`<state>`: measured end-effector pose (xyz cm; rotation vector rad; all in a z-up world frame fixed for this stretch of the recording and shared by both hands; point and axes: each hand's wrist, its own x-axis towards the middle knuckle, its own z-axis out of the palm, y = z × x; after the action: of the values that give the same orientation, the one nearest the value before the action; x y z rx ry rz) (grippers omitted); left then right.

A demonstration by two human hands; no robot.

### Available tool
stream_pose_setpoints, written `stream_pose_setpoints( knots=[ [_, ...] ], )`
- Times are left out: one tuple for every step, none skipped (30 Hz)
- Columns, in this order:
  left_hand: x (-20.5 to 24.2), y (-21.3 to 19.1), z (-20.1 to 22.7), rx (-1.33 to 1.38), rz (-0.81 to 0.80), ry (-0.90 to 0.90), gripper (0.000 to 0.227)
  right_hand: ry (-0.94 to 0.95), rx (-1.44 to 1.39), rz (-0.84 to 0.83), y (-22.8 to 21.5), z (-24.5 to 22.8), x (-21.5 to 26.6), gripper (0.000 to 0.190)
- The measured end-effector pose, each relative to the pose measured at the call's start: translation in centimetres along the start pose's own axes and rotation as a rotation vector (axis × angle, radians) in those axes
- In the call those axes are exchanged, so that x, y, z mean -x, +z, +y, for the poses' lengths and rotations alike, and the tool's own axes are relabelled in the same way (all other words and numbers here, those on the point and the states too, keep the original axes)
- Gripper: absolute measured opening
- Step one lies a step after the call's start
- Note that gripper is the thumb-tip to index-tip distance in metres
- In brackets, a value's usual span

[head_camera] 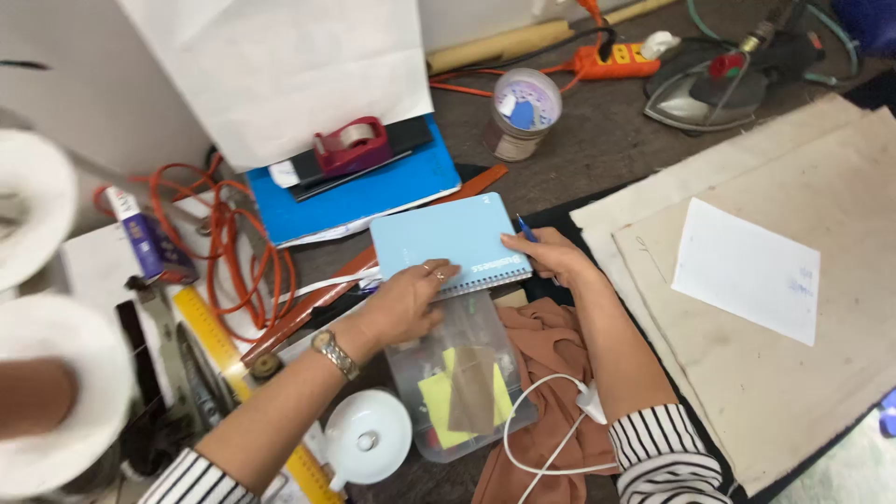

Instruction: The person sits with a notebook on their lap and uses a blue pen to write on the pages. They flip through the notebook to find a page, write several lines of text, and then close the notebook.

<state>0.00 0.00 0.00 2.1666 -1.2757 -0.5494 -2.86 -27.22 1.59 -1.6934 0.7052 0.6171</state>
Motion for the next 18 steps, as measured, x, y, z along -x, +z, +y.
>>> stream_pose_setpoints(
  knots=[
    [1.3, -1.7, 2.0, -0.003, 0.013, -0.012, 0.067, -0.008, 0.012, -0.011, 0.5, 0.3, -0.3, 0.040],
    [2.7, -3.4, 4.0, 0.102, 0.048, -0.012, 0.057, -0.071, -0.099, 0.027, 1.0, 0.5, -0.6, 0.038],
    [3.9, -5.0, 6.1, 0.208, 0.086, -0.008, 0.049, -0.134, -0.209, 0.064, 1.4, 0.7, -0.9, 0.041],
    [5.6, -5.4, 7.0, 0.205, 0.102, -0.018, 0.049, -0.142, -0.197, 0.053, 1.4, 1.0, -1.2, 0.041],
    [7.4, -5.8, 7.9, 0.271, 0.168, -0.018, 0.041, -0.161, -0.294, 0.079, 1.5, 1.3, -1.5, 0.037],
    [9.1, -6.2, 8.8, 0.337, 0.235, -0.016, 0.034, -0.180, -0.392, 0.104, 1.6, 1.5, -1.8, 0.033],
    [10.8, -6.2, 9.4, 0.335, 0.246, -0.020, 0.034, -0.186, -0.384, 0.097, 2.1, 0.5, 0.3, 0.033],
    [12.6, -6.0, 9.9, 0.364, 0.256, -0.032, 0.032, -0.089, -0.387, 0.164, 2.6, -0.6, 2.4, 0.043],
    [14.4, -5.9, 10.4, 0.393, 0.265, -0.040, 0.031, 0.007, -0.390, 0.232, 3.2, -1.5, 4.6, 0.060],
    [15.8, -5.6, 10.6, 0.390, 0.274, -0.041, 0.031, -0.001, -0.384, 0.228, 3.2, -1.3, 6.3, 0.060],
    [17.4, -5.1, 10.9, 0.461, 0.294, -0.061, 0.027, -0.097, -0.413, 0.249, 3.5, -0.6, 8.2, 0.052],
    [19.1, -4.6, 11.2, 0.532, 0.313, -0.080, 0.024, -0.195, -0.443, 0.269, 3.8, 0.1, 10.1, 0.045],
    [20.3, -3.9, 11.8, 0.534, 0.314, -0.077, 0.024, -0.195, -0.441, 0.272, 5.1, -0.1, 13.1, 0.045],
    [21.5, -3.1, 12.5, 0.646, 0.307, -0.166, 0.027, -0.248, -0.454, 0.310, 6.5, -0.2, 16.2, 0.047],
    [22.7, -2.3, 13.2, 0.759, 0.301, -0.253, 0.033, -0.303, -0.463, 0.348, 7.9, -0.4, 19.3, 0.049],
    [23.7, -1.5, 13.9, 0.763, 0.303, -0.248, 0.033, -0.305, -0.459, 0.352, 9.0, 1.0, 21.4, 0.049],
    [24.6, -0.7, 14.6, 0.967, 0.240, -0.317, 0.050, -0.362, -0.470, 0.353, 10.1, 2.2, 23.2, 0.050],
    [25.6, 0.0, 15.2, 1.170, 0.172, -0.386, 0.072, -0.420, -0.481, 0.353, 11.3, 3.5, 25.2, 0.051]
  ],
)
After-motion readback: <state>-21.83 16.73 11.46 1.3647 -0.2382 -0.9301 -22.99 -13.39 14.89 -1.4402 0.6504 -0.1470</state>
